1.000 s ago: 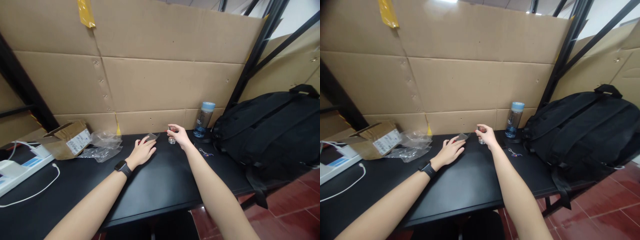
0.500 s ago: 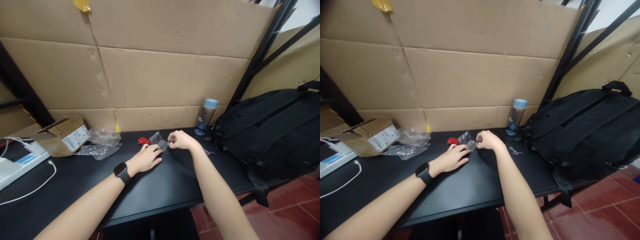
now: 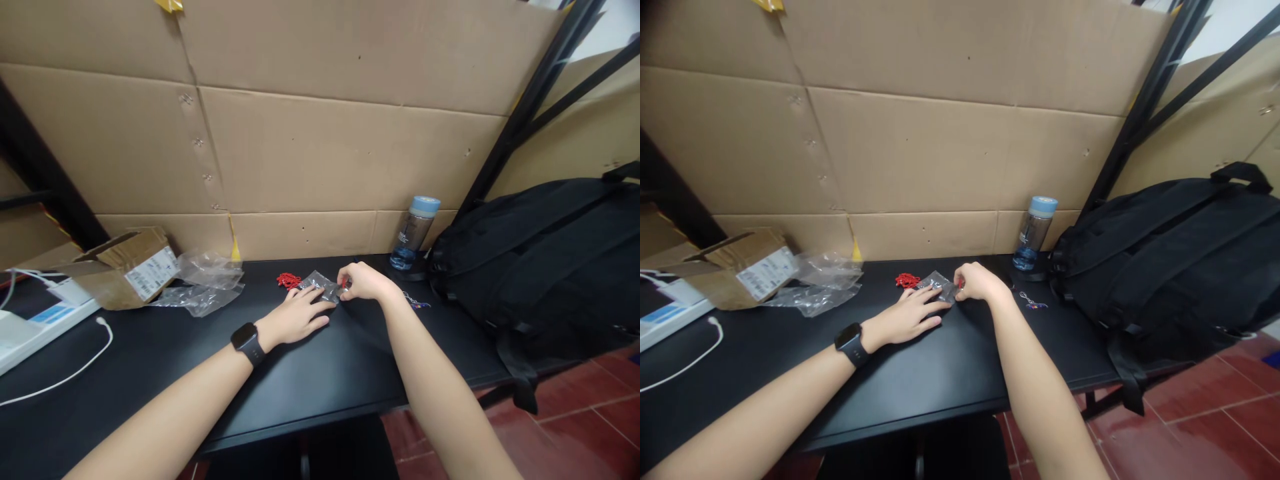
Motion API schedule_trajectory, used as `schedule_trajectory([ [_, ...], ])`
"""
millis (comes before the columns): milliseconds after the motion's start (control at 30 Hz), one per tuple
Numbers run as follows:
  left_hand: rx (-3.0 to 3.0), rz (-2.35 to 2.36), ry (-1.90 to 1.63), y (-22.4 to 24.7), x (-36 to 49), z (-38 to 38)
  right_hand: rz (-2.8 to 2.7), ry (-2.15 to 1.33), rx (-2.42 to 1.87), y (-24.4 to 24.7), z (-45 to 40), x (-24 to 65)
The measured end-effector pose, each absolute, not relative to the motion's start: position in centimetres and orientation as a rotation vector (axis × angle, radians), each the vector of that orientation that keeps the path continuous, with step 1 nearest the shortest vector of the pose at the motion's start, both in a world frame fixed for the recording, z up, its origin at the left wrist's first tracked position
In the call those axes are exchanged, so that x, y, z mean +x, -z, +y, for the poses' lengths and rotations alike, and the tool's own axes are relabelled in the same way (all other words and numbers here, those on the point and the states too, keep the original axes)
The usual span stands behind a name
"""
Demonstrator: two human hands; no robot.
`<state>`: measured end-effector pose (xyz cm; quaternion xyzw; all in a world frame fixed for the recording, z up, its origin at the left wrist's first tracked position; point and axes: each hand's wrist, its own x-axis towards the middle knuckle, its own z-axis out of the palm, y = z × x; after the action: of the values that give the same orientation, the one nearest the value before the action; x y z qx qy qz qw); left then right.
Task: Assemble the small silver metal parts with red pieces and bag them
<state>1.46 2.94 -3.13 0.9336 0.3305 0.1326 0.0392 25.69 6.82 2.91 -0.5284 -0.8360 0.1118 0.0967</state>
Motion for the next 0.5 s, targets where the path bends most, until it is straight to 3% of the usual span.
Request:
schedule_trajectory([
  [500, 2.79, 0.991, -0.465, 3.7, 1.1, 3.3, -2.451, -0.474, -1.468, -1.7, 7.3, 24.8],
])
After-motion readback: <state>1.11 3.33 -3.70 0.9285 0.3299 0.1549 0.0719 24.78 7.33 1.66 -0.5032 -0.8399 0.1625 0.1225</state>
